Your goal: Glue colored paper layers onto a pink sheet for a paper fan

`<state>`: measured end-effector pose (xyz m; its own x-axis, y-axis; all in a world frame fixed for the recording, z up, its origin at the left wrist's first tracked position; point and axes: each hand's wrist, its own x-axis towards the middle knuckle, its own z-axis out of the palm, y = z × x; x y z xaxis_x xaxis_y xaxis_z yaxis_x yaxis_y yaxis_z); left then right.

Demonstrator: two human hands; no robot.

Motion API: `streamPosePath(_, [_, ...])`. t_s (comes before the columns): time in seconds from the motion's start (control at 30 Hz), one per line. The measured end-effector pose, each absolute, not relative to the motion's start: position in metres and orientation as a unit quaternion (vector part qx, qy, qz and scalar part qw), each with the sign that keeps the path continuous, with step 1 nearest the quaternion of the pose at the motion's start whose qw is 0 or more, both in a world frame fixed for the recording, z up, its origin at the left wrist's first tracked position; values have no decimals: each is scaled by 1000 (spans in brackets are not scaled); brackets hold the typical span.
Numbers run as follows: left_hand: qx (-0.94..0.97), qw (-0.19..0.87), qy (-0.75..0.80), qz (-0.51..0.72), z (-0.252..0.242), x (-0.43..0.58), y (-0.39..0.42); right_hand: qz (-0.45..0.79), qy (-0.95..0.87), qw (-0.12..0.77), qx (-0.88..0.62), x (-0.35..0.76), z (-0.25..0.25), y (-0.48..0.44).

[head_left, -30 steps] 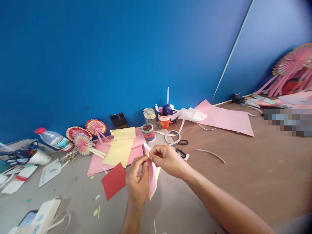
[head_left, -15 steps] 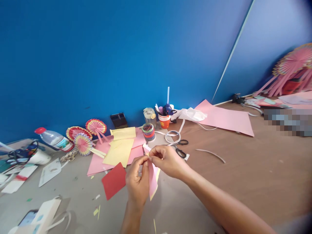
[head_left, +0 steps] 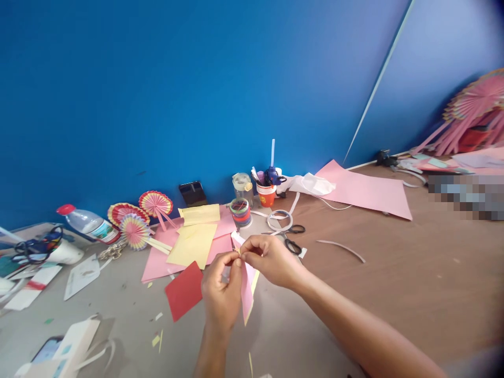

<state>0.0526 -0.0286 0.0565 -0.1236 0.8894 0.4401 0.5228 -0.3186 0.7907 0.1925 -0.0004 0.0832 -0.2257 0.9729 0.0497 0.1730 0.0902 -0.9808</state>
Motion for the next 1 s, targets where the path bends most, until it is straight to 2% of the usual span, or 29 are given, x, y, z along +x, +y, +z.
streamPosePath(0.27, [647, 167, 602, 438, 74, 53, -29, 438, -648, 393, -484, 191, 83, -5])
streamPosePath(0.63, [608, 149, 636, 451, 66, 59, -31, 409, -648, 398, -504, 184, 84, -8])
streamPosePath(1.0, [545, 271, 644, 464, 65, 57, -30, 459, -620, 396, -498, 185, 85, -5])
